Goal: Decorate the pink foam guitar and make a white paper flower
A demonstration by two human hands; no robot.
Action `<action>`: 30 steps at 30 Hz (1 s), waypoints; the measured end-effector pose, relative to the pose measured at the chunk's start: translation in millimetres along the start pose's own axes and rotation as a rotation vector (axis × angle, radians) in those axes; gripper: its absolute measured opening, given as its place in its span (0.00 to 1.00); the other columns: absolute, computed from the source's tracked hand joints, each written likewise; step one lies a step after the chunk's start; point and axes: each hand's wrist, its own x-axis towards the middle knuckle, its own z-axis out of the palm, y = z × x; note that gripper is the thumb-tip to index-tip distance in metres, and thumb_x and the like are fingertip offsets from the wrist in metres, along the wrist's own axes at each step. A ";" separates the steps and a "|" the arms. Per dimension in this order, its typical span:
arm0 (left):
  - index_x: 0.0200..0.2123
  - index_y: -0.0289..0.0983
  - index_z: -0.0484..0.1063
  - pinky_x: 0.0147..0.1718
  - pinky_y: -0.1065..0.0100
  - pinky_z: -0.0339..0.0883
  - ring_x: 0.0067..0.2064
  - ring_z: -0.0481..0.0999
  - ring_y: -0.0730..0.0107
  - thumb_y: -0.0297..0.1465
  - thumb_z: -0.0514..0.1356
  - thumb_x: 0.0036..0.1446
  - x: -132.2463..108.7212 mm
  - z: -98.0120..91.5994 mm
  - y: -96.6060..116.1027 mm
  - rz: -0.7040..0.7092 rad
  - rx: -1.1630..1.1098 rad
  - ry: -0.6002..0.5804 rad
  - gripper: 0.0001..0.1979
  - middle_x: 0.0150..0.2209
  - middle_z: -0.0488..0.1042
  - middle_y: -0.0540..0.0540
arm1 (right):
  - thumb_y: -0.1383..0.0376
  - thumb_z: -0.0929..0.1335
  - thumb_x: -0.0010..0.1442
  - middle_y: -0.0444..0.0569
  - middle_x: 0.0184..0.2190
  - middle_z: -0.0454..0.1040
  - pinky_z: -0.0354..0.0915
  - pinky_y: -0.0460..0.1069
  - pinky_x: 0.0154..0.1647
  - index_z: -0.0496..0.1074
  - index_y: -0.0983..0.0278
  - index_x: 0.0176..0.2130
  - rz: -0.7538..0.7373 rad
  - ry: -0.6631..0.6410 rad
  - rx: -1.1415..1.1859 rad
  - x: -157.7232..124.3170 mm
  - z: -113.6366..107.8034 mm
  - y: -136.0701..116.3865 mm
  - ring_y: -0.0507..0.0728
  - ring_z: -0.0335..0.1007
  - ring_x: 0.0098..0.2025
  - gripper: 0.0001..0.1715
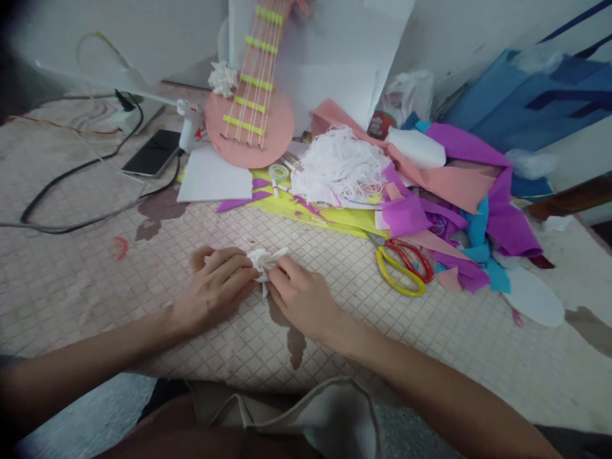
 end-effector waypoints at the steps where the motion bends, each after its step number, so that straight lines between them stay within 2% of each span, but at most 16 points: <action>1: 0.36 0.39 0.68 0.44 0.56 0.50 0.45 0.69 0.63 0.28 0.55 0.60 -0.2 -0.1 -0.1 -0.018 -0.006 -0.001 0.03 0.36 0.75 0.50 | 0.65 0.58 0.65 0.48 0.35 0.68 0.58 0.46 0.24 0.69 0.66 0.36 0.001 -0.002 -0.003 -0.2 -0.1 0.1 0.50 0.65 0.31 0.13; 7: 0.36 0.40 0.67 0.44 0.55 0.50 0.46 0.67 0.62 0.27 0.55 0.59 -0.3 -0.3 -3.2 -0.076 -0.031 -0.045 0.03 0.37 0.74 0.50 | 0.64 0.58 0.65 0.49 0.37 0.68 0.57 0.45 0.24 0.70 0.65 0.36 0.013 -0.032 0.016 0.8 -2.1 0.7 0.50 0.65 0.31 0.13; 14: 0.37 0.39 0.68 0.44 0.57 0.51 0.45 0.67 0.63 0.25 0.56 0.58 -0.3 0.1 -8.8 -0.024 -0.091 -0.036 0.05 0.38 0.73 0.49 | 0.65 0.59 0.64 0.48 0.37 0.69 0.56 0.45 0.25 0.69 0.65 0.35 0.012 -0.068 0.029 2.3 -3.7 3.0 0.50 0.65 0.31 0.12; 20: 0.36 0.39 0.69 0.44 0.57 0.52 0.45 0.67 0.63 0.29 0.57 0.58 3.1 -1.3 -6.0 -0.008 -0.081 -0.033 0.03 0.36 0.73 0.49 | 0.66 0.59 0.64 0.48 0.37 0.70 0.57 0.46 0.25 0.70 0.65 0.35 -0.001 -0.086 -0.022 3.6 -4.0 1.5 0.50 0.66 0.31 0.12; 24: 0.35 0.38 0.70 0.44 0.57 0.52 0.44 0.68 0.63 0.29 0.55 0.60 2.8 -0.4 -4.5 0.014 -0.055 -0.021 0.04 0.36 0.74 0.48 | 0.66 0.59 0.65 0.48 0.35 0.70 0.57 0.46 0.25 0.70 0.65 0.36 -0.029 -0.042 -0.061 1.7 -0.3 2.5 0.51 0.65 0.30 0.12; 27: 0.36 0.37 0.69 0.44 0.56 0.52 0.45 0.67 0.62 0.28 0.54 0.61 0.8 0.3 -4.6 0.028 -0.056 -0.055 0.05 0.37 0.74 0.47 | 0.63 0.59 0.65 0.49 0.36 0.70 0.57 0.47 0.24 0.69 0.65 0.38 -0.045 0.019 -0.086 1.1 1.4 2.8 0.51 0.65 0.30 0.12; 30: 0.37 0.36 0.69 0.45 0.56 0.53 0.46 0.67 0.61 0.27 0.53 0.61 -0.5 -0.1 -4.1 0.023 -0.055 -0.089 0.05 0.38 0.74 0.46 | 0.65 0.60 0.64 0.48 0.37 0.70 0.57 0.47 0.26 0.69 0.65 0.38 -0.067 0.024 -0.112 1.8 1.3 3.0 0.51 0.65 0.31 0.10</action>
